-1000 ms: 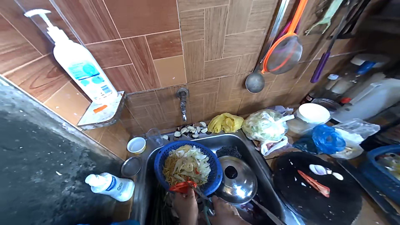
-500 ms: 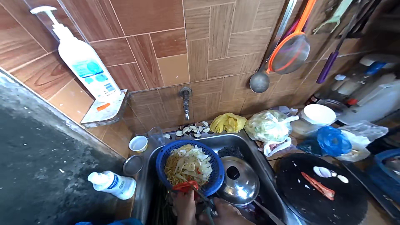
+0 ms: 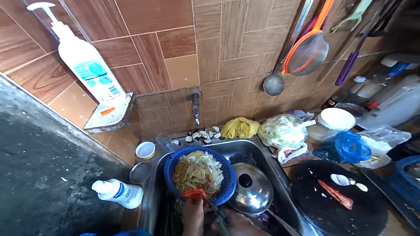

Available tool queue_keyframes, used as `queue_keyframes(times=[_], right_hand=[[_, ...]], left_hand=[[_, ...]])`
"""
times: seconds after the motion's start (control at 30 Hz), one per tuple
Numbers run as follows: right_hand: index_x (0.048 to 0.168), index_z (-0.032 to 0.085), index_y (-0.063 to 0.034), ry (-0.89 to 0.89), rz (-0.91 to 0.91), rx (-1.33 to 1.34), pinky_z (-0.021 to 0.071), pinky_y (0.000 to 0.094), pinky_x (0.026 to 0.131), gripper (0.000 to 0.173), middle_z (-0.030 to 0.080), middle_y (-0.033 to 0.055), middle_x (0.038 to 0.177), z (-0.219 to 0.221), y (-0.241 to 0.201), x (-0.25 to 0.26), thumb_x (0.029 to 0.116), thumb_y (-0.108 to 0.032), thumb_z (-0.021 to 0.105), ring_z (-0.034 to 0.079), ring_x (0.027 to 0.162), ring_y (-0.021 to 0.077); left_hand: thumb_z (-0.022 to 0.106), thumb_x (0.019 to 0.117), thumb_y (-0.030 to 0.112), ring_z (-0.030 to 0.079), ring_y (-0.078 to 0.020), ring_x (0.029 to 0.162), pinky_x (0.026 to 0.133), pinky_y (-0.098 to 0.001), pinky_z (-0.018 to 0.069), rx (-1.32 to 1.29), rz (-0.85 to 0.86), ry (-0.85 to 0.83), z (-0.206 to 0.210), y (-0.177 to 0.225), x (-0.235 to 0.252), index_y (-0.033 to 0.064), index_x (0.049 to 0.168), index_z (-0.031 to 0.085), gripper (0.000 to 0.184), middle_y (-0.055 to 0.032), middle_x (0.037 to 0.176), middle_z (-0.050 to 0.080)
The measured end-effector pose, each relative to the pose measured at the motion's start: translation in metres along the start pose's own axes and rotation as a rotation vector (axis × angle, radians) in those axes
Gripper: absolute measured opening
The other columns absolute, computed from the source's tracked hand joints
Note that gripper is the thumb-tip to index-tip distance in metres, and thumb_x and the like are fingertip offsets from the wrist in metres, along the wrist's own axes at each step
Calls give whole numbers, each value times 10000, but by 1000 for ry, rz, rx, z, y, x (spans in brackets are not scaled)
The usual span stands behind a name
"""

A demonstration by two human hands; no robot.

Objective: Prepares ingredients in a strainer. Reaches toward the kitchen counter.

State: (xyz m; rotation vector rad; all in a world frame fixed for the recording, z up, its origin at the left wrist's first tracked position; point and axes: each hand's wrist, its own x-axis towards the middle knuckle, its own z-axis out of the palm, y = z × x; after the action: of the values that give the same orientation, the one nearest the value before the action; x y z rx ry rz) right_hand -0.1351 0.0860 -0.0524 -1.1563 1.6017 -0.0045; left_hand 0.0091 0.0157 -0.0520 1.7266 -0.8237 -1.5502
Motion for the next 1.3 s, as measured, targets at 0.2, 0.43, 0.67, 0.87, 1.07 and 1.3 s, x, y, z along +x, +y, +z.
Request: queue_keyframes(times=[0.2, 0.43, 0.67, 0.87, 1.07, 1.3], right_hand=[[1364, 596, -41, 6, 10, -41, 446, 635, 1051, 793, 636, 231, 1319, -3, -8, -3, 933, -706, 581, 598, 1254, 404], [1291, 642, -23, 18, 42, -90, 473, 616, 1031, 726, 673, 244, 1240, 1, -8, -4, 984, -671, 525, 629, 1211, 412], [1413, 541, -53, 34, 35, -46, 438, 634, 1057, 868, 599, 214, 1383, 1, -10, -5, 904, -756, 568, 579, 1285, 390], [1281, 640, -6, 87, 57, -87, 481, 611, 1023, 680, 662, 251, 1263, 4, -23, -11, 996, -617, 558, 625, 1225, 415], [1304, 630, -27, 35, 30, -96, 474, 618, 1025, 717, 665, 238, 1259, 1, -15, -8, 994, -664, 512, 625, 1219, 407], [1371, 562, -47, 12, 71, -115, 423, 627, 1071, 829, 638, 211, 1319, -9, -13, -9, 939, -753, 504, 593, 1270, 383]], left_hand=[[626, 1001, 19, 690, -158, 718, 688, -285, 599, 36, -8, -21, 0, 4, -5, -82, 1084, 622, 130, -147, 878, 687], [708, 947, 15, 698, -177, 670, 629, -304, 602, 31, 27, 70, -3, 1, 5, -79, 1198, 583, 296, -161, 861, 705], [630, 998, 29, 742, -243, 898, 812, -390, 618, 284, 168, 68, 3, 4, -16, -50, 1476, 449, 517, -220, 1126, 713], [618, 1015, 37, 729, -196, 808, 739, -319, 613, 127, 98, 81, 6, 9, -16, -52, 1492, 435, 518, -230, 1088, 696], [653, 984, 16, 726, -232, 894, 800, -356, 608, 154, 97, 106, 7, 0, -7, -47, 1475, 468, 528, -234, 1119, 693], [675, 966, 36, 732, -216, 910, 865, -365, 595, 340, 188, -21, 5, -3, -20, -33, 1491, 472, 567, -198, 1100, 731]])
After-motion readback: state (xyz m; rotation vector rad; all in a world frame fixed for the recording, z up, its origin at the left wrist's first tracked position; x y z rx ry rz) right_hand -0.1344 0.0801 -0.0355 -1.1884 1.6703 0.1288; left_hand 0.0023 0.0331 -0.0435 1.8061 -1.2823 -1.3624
